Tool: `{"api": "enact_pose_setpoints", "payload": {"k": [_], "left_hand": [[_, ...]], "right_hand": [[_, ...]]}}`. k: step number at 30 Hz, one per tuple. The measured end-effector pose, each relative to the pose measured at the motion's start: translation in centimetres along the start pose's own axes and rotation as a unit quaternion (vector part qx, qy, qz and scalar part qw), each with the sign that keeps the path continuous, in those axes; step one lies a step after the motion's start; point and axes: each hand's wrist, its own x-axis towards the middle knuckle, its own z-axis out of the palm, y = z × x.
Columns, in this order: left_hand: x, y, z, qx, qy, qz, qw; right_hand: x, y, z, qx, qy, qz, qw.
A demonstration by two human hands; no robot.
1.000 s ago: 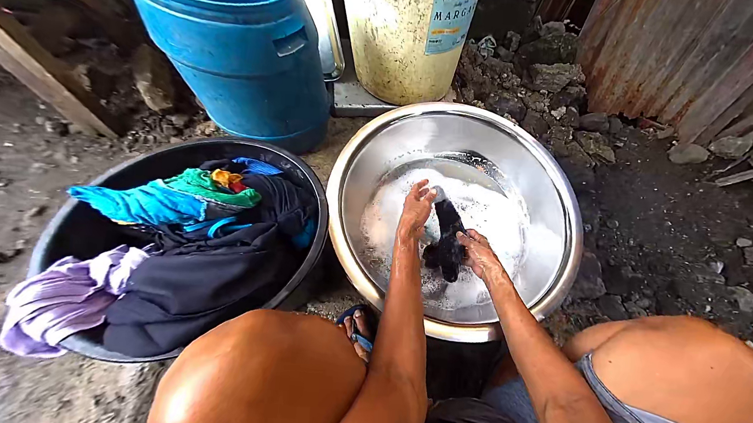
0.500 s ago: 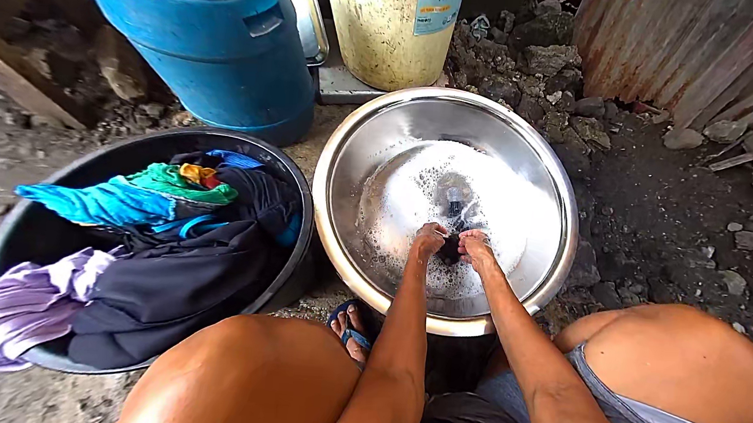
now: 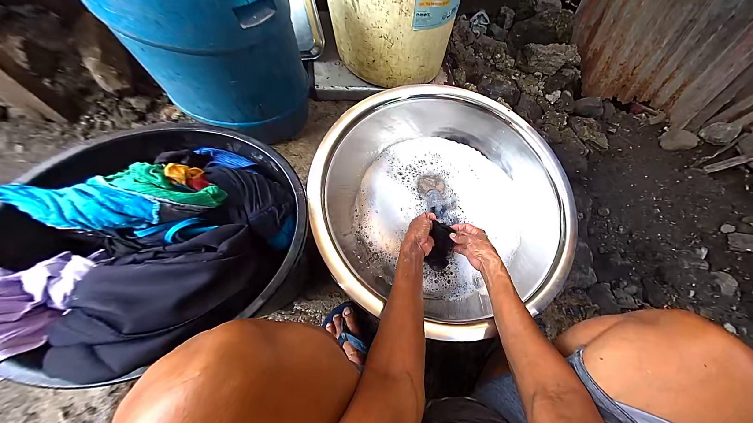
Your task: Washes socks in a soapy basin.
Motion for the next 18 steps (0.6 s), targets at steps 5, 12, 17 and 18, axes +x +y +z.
{"api": "enact_pose_setpoints", "payload": {"k": [5,12,17,18], "left_hand": [[-0.6,2.4,-0.4,-0.113,-0.028,0.028,0.993],[-1.9,8.3,-1.5,-0.148,-0.117,0.112,0.976],[-3.4,11.3,-2.8,-0.249,-0.066,0.146,0.955],[-3.9,11.9,-2.8,-0.263,-0.059,0.151,0.951]], "right_hand": [[-1.0,-2.2,0.5,0.199,-0.002,-0.001,0.98],[-1.3,-3.7,-0.4,0.214,-0.067,-0.088,0.971],[-0.8,-5.0,-1.8,0.198,-0.024,-0.133,0.971],[-0.7,-5.1,-1.9,0.204,-0.009,-0.134,0.97]]}}
